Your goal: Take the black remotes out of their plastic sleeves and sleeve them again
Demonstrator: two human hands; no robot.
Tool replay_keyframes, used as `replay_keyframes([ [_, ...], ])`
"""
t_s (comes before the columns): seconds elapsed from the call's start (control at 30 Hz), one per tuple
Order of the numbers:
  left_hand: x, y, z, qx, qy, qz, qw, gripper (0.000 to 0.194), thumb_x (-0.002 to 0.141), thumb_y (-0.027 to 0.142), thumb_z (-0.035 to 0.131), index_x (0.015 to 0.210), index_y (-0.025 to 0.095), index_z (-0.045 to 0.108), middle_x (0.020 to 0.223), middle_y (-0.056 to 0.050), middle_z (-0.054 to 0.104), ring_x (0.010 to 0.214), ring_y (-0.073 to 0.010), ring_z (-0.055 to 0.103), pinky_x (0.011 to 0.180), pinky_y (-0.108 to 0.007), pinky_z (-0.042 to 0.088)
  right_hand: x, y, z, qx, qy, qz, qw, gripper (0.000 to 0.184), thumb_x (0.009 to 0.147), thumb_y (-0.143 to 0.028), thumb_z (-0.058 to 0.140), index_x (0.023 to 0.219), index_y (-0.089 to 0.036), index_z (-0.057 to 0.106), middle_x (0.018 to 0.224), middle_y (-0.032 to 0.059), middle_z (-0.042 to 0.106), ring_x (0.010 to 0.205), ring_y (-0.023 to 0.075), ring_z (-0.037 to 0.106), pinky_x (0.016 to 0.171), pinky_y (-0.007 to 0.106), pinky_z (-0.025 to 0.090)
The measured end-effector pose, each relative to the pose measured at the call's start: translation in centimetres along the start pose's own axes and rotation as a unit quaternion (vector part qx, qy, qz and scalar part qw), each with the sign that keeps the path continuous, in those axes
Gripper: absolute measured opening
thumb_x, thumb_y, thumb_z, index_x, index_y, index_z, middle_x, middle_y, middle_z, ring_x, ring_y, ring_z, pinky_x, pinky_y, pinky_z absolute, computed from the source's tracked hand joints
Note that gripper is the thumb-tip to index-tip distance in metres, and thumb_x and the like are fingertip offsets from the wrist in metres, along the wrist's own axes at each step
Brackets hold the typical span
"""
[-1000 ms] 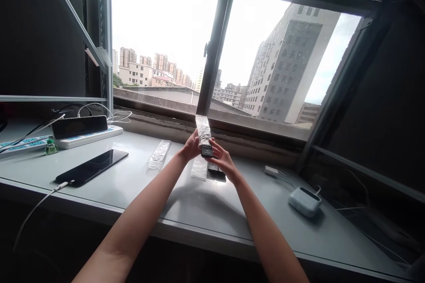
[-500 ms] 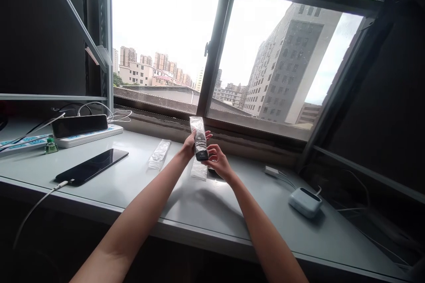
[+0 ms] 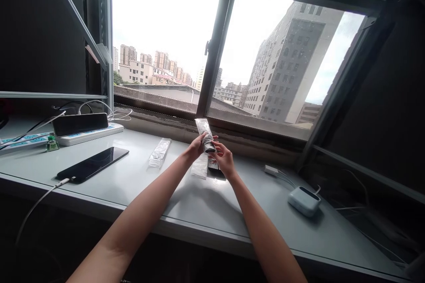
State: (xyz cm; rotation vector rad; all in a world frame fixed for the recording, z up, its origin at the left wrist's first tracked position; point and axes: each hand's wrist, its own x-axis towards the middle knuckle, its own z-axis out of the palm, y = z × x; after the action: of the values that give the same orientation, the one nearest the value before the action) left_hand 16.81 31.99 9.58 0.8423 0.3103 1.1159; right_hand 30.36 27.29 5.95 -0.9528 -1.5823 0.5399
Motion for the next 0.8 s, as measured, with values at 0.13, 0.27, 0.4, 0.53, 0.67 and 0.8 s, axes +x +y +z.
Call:
replay_keyframes([
  [0.13, 0.5, 0.4, -0.9, -0.015, 0.039, 0.000, 0.999, 0.051, 0.103, 0.037, 0.027, 0.128, 0.006, 0.058, 0.099, -0.019, 0.073, 0.085, -0.0263, 0.072, 0.070, -0.035, 0.059, -0.4, -0.8, -0.2, -0.144, 0.024, -0.063, 0.987, 0.010, 0.083, -0.030, 0.065, 0.090, -0.023, 0.065, 0.096, 0.0029, 0.073, 0.065, 0.0195, 0.068, 0.062, 0.030, 0.054],
  [0.27, 1.0, 1.2, -2.9, -0.057, 0.122, 0.075, 0.988, 0.064, 0.102, 0.048, 0.018, 0.128, 0.006, 0.058, 0.096, -0.018, 0.073, 0.086, -0.0274, 0.071, 0.074, -0.038, 0.058, -0.9, -2.0, 0.3, -0.265, -0.010, -0.060, 0.962, 0.007, 0.081, -0.018, 0.068, 0.082, -0.025, 0.067, 0.083, -0.0016, 0.074, 0.072, 0.0195, 0.069, 0.067, 0.026, 0.049],
  [0.4, 1.0, 1.8, -4.8, -0.048, 0.167, 0.091, 0.981, 0.068, 0.101, 0.051, 0.016, 0.128, 0.006, 0.060, 0.091, -0.018, 0.074, 0.082, -0.0258, 0.071, 0.073, -0.035, 0.056, -1.4, -2.4, 0.9, -0.341, -0.045, -0.053, 0.938, 0.009, 0.080, -0.020, 0.075, 0.084, -0.027, 0.071, 0.073, -0.0040, 0.072, 0.070, 0.0182, 0.068, 0.064, 0.024, 0.042],
  [0.53, 0.7, 1.6, -4.7, -0.039, 0.171, 0.077, 0.981, 0.063, 0.102, 0.048, 0.019, 0.127, 0.008, 0.061, 0.087, -0.014, 0.074, 0.072, -0.0210, 0.070, 0.066, -0.029, 0.055, -1.6, -1.8, 1.1, -0.334, -0.077, -0.072, 0.937, 0.026, 0.083, -0.020, 0.073, 0.105, -0.035, 0.070, 0.088, -0.0072, 0.074, 0.066, 0.0147, 0.066, 0.063, 0.023, 0.041],
  [0.67, 0.7, 1.0, -3.4, -0.047, 0.160, 0.054, 0.984, 0.059, 0.103, 0.044, 0.018, 0.128, 0.009, 0.059, 0.090, -0.015, 0.075, 0.071, -0.0202, 0.071, 0.064, -0.028, 0.054, -1.5, -1.4, 0.9, -0.353, -0.066, -0.081, 0.930, 0.054, 0.085, -0.014, 0.065, 0.131, -0.042, 0.059, 0.097, -0.0059, 0.074, 0.069, 0.0162, 0.066, 0.067, 0.024, 0.044],
  [0.8, 1.1, 0.5, -2.6, -0.049, 0.140, 0.040, 0.988, 0.055, 0.103, 0.045, 0.021, 0.134, 0.012, 0.053, 0.095, -0.015, 0.075, 0.067, -0.0190, 0.070, 0.061, -0.028, 0.054, -1.6, -1.5, 1.0, -0.382, -0.045, -0.073, 0.920, 0.063, 0.083, -0.004, 0.055, 0.134, -0.040, 0.058, 0.111, -0.0020, 0.072, 0.087, 0.0221, 0.070, 0.070, 0.026, 0.047],
])
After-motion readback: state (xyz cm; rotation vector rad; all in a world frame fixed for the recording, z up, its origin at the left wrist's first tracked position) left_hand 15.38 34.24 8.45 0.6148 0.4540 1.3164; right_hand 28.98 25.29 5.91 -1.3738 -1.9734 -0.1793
